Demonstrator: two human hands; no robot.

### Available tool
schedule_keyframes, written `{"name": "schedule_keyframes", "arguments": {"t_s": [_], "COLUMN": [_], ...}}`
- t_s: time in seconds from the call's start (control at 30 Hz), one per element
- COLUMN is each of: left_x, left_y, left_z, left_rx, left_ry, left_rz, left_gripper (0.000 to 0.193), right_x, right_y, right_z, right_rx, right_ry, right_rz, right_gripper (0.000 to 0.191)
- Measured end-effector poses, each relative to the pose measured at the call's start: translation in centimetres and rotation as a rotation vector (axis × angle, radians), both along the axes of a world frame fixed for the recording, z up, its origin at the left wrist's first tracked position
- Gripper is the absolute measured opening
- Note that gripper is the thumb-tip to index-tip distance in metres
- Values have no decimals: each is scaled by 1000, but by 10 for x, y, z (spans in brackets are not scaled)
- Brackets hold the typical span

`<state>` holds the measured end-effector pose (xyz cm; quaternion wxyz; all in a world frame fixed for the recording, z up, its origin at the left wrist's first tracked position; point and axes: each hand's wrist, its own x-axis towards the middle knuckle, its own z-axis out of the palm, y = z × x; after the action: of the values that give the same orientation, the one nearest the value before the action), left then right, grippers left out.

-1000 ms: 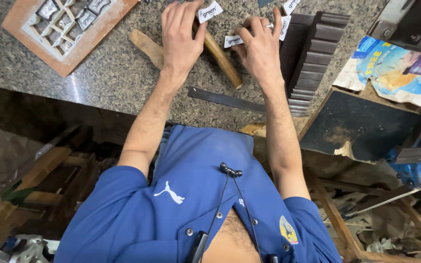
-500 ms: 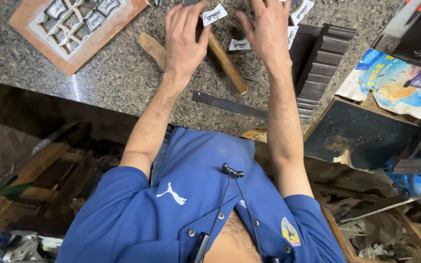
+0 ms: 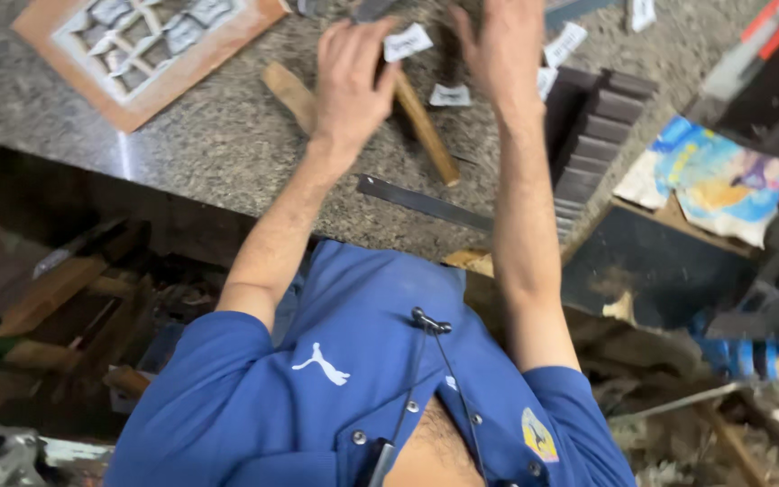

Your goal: The person sits at a granite workbench handling small dark components, fitting them into a wooden board with cut-out slots, and using green-handled pliers to trim or grip the pieces. They also pick up a hammer and a file and work on metal pieces near a bench vice.

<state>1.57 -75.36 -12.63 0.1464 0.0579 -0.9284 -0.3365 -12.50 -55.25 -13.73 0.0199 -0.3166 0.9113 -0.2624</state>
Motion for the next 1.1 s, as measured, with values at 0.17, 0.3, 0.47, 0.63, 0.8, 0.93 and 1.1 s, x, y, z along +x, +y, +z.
{"name": "schedule_keyframes", "arguments": {"t_s": [0.17,0.3,0.47,0.63,0.8,0.93,1.1], "left_x": [0,-2,1,8,11,10,8], "left_y": [2,10,16,11,7,6,5], "left_z": [-17,-32,-42,-40,-33,-25,-11], "left_rx": [-14,-43,-54,-31,-82,27,9], "left_ry": [5,32,30,5,39,47,70], "left_rz": [32,26,78,69,54,31,7], "left_gripper": [46,47,47,45,42,35,36], "right_x": [2,0,-4,-3,-1,0,4], "right_y": [-1,-7,-11,-11,-8,-4,-6], "right_z": [-3,-9,-15,-13,-14,-17,-17], "right_rx": [-25,17,-21,-16,-215,-424,-185], "right_ry": [77,72,89,110,-60,-157,31], "right_rz": [77,69,64,65,-29,-80,-144], "right_gripper": [54,64,63,62,48,32,27]}}
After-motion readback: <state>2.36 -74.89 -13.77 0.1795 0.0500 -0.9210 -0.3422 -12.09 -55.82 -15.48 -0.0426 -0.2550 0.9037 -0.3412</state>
